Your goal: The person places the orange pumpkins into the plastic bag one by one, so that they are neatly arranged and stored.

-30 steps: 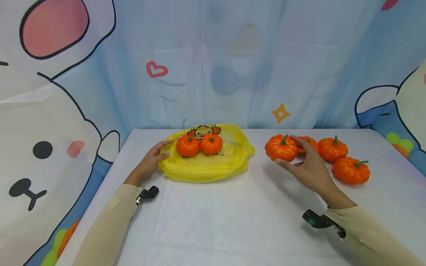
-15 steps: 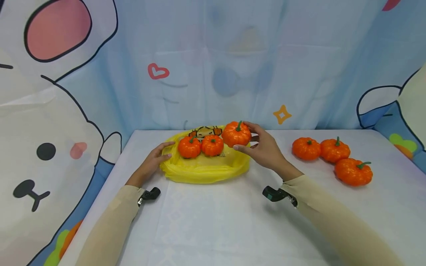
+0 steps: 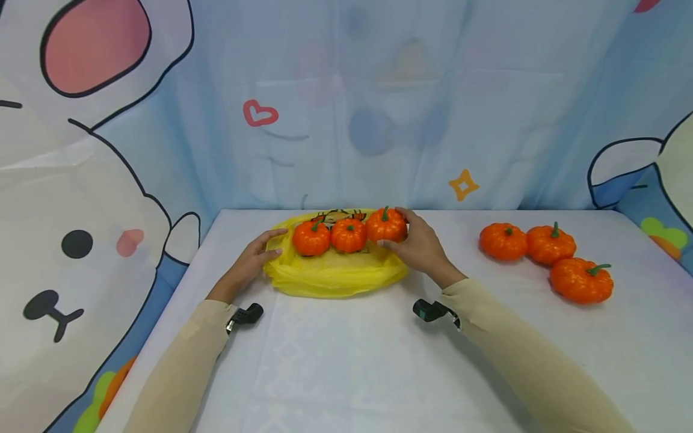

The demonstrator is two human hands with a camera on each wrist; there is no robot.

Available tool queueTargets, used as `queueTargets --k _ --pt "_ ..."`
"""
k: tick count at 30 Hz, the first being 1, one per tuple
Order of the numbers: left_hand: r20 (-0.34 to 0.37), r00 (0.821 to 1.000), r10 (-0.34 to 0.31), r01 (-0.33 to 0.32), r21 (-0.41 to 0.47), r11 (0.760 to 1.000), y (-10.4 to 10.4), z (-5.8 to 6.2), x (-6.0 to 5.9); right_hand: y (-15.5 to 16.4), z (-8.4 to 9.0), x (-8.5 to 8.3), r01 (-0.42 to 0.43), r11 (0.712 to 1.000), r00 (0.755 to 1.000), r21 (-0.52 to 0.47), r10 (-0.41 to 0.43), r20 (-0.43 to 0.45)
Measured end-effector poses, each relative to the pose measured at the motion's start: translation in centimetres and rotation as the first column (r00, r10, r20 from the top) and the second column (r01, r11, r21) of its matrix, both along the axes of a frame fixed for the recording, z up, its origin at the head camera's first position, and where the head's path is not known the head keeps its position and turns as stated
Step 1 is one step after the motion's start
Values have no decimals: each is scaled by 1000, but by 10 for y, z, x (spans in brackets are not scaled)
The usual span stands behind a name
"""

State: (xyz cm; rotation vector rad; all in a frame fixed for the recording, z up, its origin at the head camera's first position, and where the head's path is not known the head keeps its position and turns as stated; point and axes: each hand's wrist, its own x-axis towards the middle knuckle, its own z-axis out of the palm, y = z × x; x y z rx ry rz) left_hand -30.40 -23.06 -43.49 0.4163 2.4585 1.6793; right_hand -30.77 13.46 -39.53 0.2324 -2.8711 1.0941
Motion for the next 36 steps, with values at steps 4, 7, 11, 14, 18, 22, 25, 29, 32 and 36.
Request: queueTargets --k 4,7,11,14,18,22,25,29,32,36 --pt "-3 1000 -8 8 10 1000 0 0 0 -1 -5 -1 6 1000 1000 26 -7 20" --pt "-12 1000 -14 14 16 1000 -1 -1 0 -1 -8 -2 14 998 999 55 -15 30" --pt "-13 1000 -12 12 12 1000 -2 -3 -1 -1 -10 -2 18 996 999 89 -21 33" --pt "-7 1000 -9 9 9 1000 -2 -4 -2 -1 -9 -2 12 992 1000 127 -15 24" --pt "4 1000 -6 6 6 1000 -1 -4 -2 -2 -7 -1 8 983 1000 184 -11 16" --pt "7 1000 2 -2 4 1000 -1 -3 -2 -4 -5 -2 -1 974 1000 227 -5 24" --pt "11 1000 7 -7 4 1000 -1 -2 -2 -5 -3 -3 -11 966 999 258 1 38" --pt "11 1000 -1 1 11 1000 0 -2 -1 -7 0 -3 -29 949 998 315 13 55" --pt "8 1000 -4 4 13 1000 0 0 -1 -9 3 -5 -47 930 997 363 23 70" --pt "8 1000 -4 3 13 1000 0 1 -1 -12 8 -8 -50 901 995 432 7 100"
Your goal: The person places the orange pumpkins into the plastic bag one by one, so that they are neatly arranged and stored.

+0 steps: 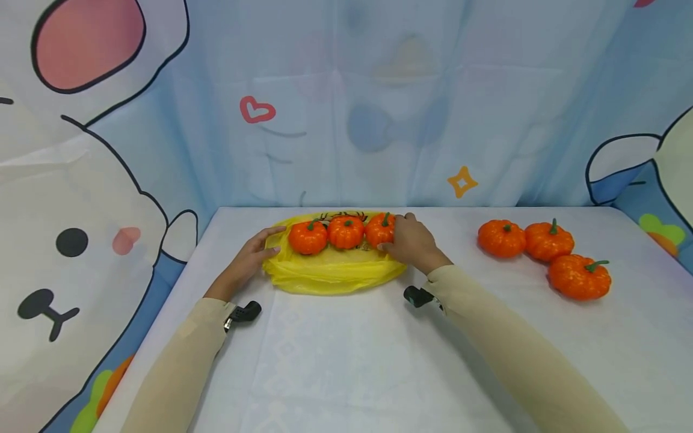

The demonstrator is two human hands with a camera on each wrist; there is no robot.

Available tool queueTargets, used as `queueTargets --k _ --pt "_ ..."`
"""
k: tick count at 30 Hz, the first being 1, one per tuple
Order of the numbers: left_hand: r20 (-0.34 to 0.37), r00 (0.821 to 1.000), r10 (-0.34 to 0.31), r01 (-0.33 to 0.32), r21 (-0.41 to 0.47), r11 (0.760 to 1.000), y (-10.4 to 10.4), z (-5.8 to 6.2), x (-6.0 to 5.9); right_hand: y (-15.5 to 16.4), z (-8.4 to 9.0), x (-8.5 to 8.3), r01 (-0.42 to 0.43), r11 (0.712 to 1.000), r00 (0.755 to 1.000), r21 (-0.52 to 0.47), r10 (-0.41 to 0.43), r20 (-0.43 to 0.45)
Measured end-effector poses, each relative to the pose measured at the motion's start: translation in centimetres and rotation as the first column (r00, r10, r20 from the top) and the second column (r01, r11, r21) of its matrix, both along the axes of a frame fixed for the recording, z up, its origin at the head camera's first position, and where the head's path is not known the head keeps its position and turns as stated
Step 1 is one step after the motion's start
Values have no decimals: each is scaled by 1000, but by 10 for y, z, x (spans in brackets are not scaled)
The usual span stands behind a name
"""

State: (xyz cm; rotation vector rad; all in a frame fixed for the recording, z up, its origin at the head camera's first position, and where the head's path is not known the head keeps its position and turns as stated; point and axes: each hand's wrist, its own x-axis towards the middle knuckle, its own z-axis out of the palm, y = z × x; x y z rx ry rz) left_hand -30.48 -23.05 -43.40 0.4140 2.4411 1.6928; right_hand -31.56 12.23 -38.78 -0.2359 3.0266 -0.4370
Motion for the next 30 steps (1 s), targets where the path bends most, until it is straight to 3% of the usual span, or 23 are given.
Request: queueTargets --k 6,17,22,30 --pt "-16 1000 -13 13 -3 1000 -1 -1 -1 -3 -1 -4 18 998 1000 65 -19 3" --pt "-22 1000 -19 19 2 1000 -2 -2 -1 6 0 0 2 998 1000 -66 -1 10" --pt "-28 999 -20 21 8 1000 -2 -1 0 23 11 19 -36 992 996 -120 25 -91" --pt "-35 999 -25 26 13 1000 -2 -2 -1 90 11 71 11 982 956 -187 -65 -286"
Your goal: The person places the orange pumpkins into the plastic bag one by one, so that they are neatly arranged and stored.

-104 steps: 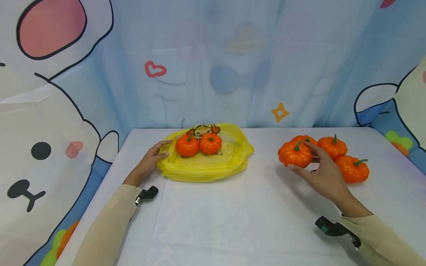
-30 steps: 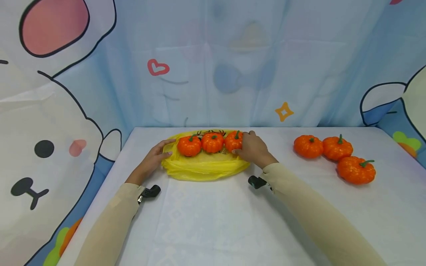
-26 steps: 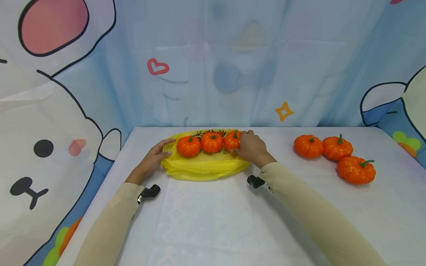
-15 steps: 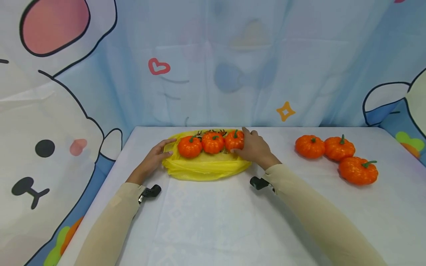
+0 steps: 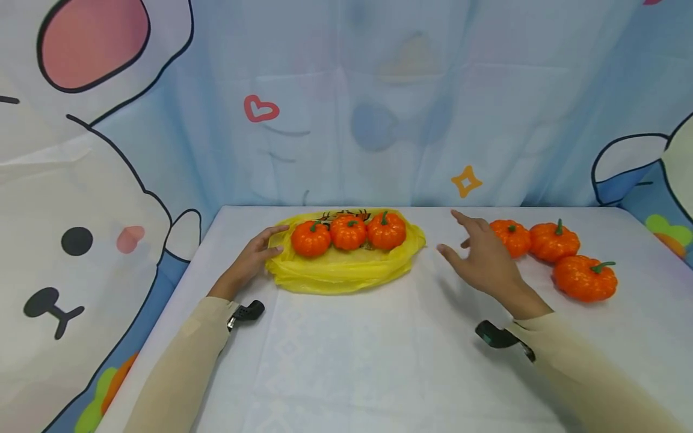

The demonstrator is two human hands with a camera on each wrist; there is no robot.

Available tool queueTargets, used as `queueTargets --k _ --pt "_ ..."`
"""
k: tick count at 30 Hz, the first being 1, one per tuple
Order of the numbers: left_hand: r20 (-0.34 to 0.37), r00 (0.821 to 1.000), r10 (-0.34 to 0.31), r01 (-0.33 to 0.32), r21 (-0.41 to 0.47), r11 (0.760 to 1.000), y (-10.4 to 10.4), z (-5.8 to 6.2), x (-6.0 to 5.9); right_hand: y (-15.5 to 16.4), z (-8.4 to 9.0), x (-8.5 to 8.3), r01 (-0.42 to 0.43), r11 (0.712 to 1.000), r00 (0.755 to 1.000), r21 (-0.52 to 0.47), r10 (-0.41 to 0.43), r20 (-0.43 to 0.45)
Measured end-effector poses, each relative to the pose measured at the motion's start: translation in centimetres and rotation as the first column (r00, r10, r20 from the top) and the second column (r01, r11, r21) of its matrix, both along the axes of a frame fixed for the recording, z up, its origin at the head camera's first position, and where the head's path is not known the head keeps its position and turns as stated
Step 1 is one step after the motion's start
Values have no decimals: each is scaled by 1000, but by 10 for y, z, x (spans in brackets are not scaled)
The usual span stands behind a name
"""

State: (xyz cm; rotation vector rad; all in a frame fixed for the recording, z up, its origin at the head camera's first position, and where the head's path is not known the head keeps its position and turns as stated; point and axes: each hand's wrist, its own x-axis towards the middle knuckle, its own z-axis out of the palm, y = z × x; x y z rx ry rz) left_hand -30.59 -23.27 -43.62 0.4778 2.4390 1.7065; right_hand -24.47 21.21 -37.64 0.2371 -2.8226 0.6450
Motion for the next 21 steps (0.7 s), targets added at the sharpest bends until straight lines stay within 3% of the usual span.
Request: queueTargets --k 5,8,15,21 --pt "12 1000 13 -13 -12 1000 2 1 1 61 -11 27 107 994 994 -16 -108 -36" --pt "17 1000 21 -20 -20 1000 2 2 1 91 -16 39 199 979 978 -49 -201 -59" --pt "7 1000 12 -12 -34 999 1 1 1 141 -22 51 422 899 898 -119 -433 -83" --pt "4 1000 -9 9 -14 1000 1 1 2 170 -35 51 523 843 850 -125 -527 -2"
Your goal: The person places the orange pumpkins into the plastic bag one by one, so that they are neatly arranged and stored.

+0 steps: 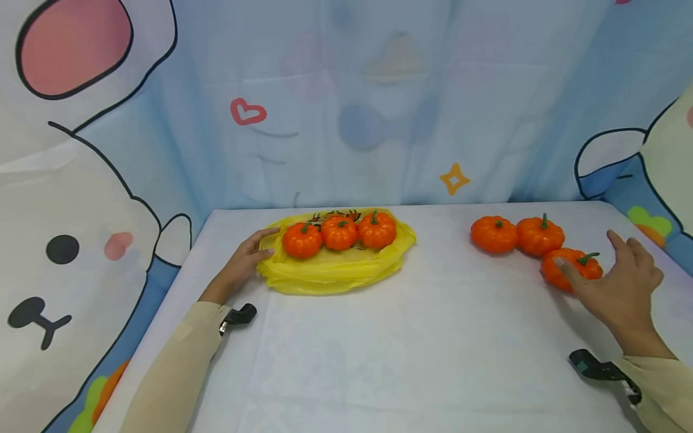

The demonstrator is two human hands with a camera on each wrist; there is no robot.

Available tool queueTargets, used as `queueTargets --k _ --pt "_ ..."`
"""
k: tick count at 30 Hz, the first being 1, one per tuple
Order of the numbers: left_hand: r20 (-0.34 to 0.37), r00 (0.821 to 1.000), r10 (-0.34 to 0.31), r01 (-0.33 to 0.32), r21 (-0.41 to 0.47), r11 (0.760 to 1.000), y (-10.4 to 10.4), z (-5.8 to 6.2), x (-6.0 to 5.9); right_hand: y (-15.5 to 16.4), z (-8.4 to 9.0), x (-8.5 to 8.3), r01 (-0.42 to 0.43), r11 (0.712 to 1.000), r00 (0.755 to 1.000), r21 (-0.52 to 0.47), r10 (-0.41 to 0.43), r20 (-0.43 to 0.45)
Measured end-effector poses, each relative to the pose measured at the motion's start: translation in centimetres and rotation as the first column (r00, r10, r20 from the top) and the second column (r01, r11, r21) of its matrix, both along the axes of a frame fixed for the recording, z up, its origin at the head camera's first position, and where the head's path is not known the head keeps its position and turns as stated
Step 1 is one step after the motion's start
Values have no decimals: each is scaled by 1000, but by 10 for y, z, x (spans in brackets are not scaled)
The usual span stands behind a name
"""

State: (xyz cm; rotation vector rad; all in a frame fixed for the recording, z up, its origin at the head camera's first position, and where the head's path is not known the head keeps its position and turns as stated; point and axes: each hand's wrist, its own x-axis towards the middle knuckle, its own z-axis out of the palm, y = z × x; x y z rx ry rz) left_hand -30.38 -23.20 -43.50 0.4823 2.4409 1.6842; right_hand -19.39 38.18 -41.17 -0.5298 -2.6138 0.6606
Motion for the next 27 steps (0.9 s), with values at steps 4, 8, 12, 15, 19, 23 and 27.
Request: queueTargets --k 4,8,12,15,19,23,27 --pt "1 1000 -2 2 -4 1000 0 -1 -1 15 -8 0 39 997 989 -70 -28 147" --pt "-3 1000 6 -6 -20 1000 1 -1 -2 24 -11 0 50 983 963 -177 -1 269" --pt "-1 1000 18 -18 -39 999 1 1 -1 28 -12 0 38 972 954 -232 34 298" --pt "2 1000 24 -24 -47 999 1 2 1 28 -15 -1 23 973 948 -228 52 314" --pt "-10 1000 23 -23 -51 998 1 3 2 30 -18 -1 24 972 945 -235 55 323" --pt "-14 1000 19 -20 -55 998 2 2 0 30 -18 -1 36 966 948 -255 48 314" --pt "-7 1000 23 -24 -57 998 1 1 -1 29 -17 0 40 965 950 -260 45 310"
